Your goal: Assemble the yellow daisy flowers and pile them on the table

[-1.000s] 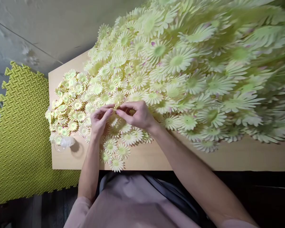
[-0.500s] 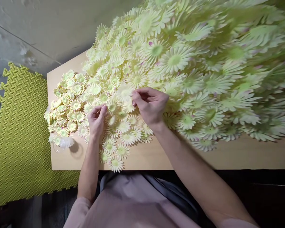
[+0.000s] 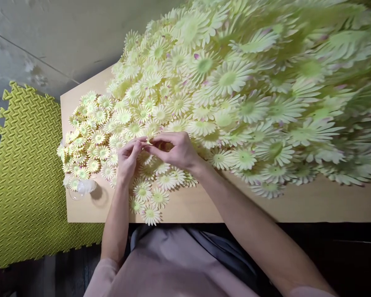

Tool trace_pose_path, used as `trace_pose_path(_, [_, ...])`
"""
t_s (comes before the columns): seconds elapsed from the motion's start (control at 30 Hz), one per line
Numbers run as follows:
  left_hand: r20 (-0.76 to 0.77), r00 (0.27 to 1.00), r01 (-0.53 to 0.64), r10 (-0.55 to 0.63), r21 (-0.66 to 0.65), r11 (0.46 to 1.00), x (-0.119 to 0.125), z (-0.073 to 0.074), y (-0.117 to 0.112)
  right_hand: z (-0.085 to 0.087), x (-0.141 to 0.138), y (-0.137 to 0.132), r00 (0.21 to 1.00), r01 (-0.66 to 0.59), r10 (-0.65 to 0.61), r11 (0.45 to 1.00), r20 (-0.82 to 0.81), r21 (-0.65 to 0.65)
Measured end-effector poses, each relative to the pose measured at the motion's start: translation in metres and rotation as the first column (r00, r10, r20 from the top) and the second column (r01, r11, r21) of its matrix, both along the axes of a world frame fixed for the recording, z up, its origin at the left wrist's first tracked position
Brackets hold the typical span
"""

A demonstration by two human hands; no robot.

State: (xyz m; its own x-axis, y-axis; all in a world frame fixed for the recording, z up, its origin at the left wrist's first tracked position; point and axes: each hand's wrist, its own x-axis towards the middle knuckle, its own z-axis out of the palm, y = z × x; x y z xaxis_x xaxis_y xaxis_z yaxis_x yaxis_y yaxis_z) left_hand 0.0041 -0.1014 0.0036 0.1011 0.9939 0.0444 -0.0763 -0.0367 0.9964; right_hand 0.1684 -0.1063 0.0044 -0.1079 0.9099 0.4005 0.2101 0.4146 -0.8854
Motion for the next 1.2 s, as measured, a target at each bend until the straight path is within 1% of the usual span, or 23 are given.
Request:
trace_pose_path(0.1, [0.019,1.0,-0.001,0.001,-0.016,1.0,-0.001,-0.004,0.001,0.001,0.001,-0.001,0.999,0.001,-0.004,0.997,-0.034,-0.08])
trace_pose_path(0.23, [0.074,0.997,-0.024,0.026,-0.038,0.999,0.0,-0.006,0.003,0.005,0.004,-0.001,0.987,-0.09,0.057,0.972,-0.15,-0.217])
trace_pose_path(0.33, [0.113,0.993,-0.007,0.013,-0.058,0.998,0.001,-0.004,0.003,0.007,0.007,0.0,0.977,-0.102,0.049,0.961,-0.206,-0.256])
trace_pose_path(0.4, [0.103,0.995,0.007,0.0,-0.061,0.998,0.002,-0.003,0.002,0.008,0.008,0.0,0.973,-0.122,0.06,0.953,-0.222,-0.279])
trace_pose_path(0.53, [0.036,0.999,-0.004,0.006,-0.076,0.997,0.0,-0.006,0.001,0.009,0.009,0.001,0.975,-0.153,0.096,0.945,-0.202,-0.288])
trace_pose_path(0.6, [0.038,0.999,0.009,-0.006,-0.082,0.997,-0.001,-0.006,0.001,0.008,0.01,0.0,0.972,-0.161,0.101,0.944,-0.213,-0.288])
trace_pose_path(0.7, [0.036,0.999,0.024,-0.022,-0.064,0.998,-0.002,-0.005,0.001,0.008,0.011,0.0,0.96,-0.204,0.13,0.932,-0.248,-0.301])
trace_pose_path(0.8, [-0.006,0.999,0.032,-0.033,-0.041,0.999,-0.001,-0.002,0.001,0.008,0.012,0.001,0.954,-0.239,0.163,0.92,-0.254,-0.31])
trace_pose_path(1.03, [0.01,1.0,0.014,-0.013,-0.071,0.997,-0.001,-0.002,0.0,0.008,0.012,0.001,0.948,-0.229,0.142,0.926,-0.285,-0.3])
trace_pose_path(1.2, [0.0,0.997,0.083,-0.083,-0.08,0.993,-0.001,0.001,-0.003,0.005,0.011,0.001,0.945,-0.234,0.148,0.929,-0.29,-0.287])
